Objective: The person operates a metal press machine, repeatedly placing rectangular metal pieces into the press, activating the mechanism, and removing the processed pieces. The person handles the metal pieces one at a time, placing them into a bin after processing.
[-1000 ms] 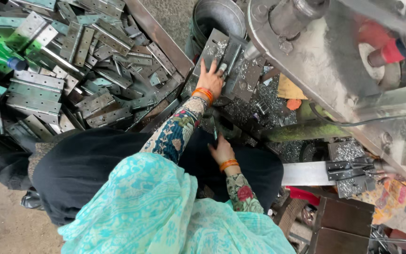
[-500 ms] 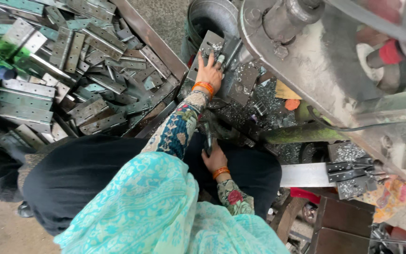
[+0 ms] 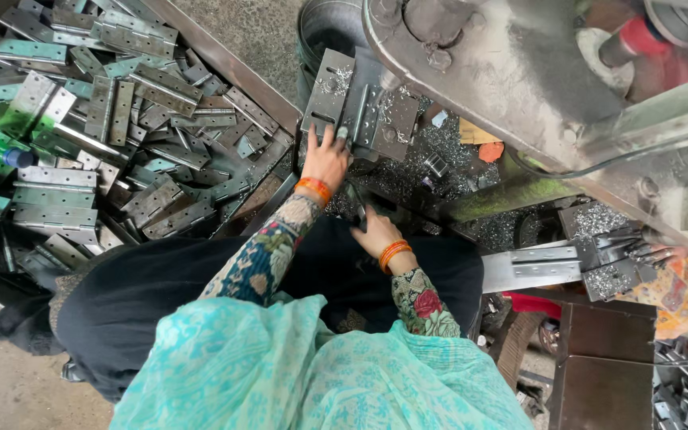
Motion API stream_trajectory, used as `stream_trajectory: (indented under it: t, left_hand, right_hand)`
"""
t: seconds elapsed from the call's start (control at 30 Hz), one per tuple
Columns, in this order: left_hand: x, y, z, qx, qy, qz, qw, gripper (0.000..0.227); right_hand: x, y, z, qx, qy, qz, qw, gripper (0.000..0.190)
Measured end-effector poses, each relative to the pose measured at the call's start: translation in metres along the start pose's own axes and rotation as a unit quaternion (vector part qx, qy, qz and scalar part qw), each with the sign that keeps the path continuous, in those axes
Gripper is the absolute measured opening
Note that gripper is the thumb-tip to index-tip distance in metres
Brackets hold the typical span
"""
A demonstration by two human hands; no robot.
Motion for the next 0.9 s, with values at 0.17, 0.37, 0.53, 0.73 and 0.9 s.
stream_trajectory:
  t: [0.17, 0.37, 0.53, 0.73, 0.9]
  left_hand:
    - [-0.001, -0.049, 0.005, 0.057, 0.026, 0.075, 0.995, 0.029]
    - [-0.005, -0.024, 0.0, 0.075, 0.055, 0.128, 0.987, 0.026]
    - [-0.005, -0.014, -0.004, 0.11, 0.039, 0.136, 0.984, 0.022]
    - [-0.04, -0.022, -0.014, 0.133, 0.058, 0.162, 0.976, 0.023]
    - [-0.097, -0.036, -0.015, 0.105, 0.007, 0.232, 0.967, 0.021]
  right_hand:
    - [-0.002, -0.006, -0.006, 0.004, -0.015, -0.001, 1.0, 0.078]
    - [-0.002, -0.005, -0.005, -0.001, -0.014, 0.008, 1.0, 0.08]
    - [0.001, -0.006, -0.003, -0.006, -0.018, 0.012, 1.0, 0.081]
    - [-0.004, -0.008, -0.009, -0.007, -0.017, 0.005, 1.0, 0.079]
    - [-0.01, -0.015, -0.012, -0.011, -0.015, -0.013, 1.0, 0.076]
Point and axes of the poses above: each hand's wrist, its own y-axis towards the middle knuckle, its own x-axis out of the palm, z = x × y, the point moved 3 cm from there along y, towards the middle knuckle, and after that the axes turned 14 degrees about -z, right-handed, at the moved point
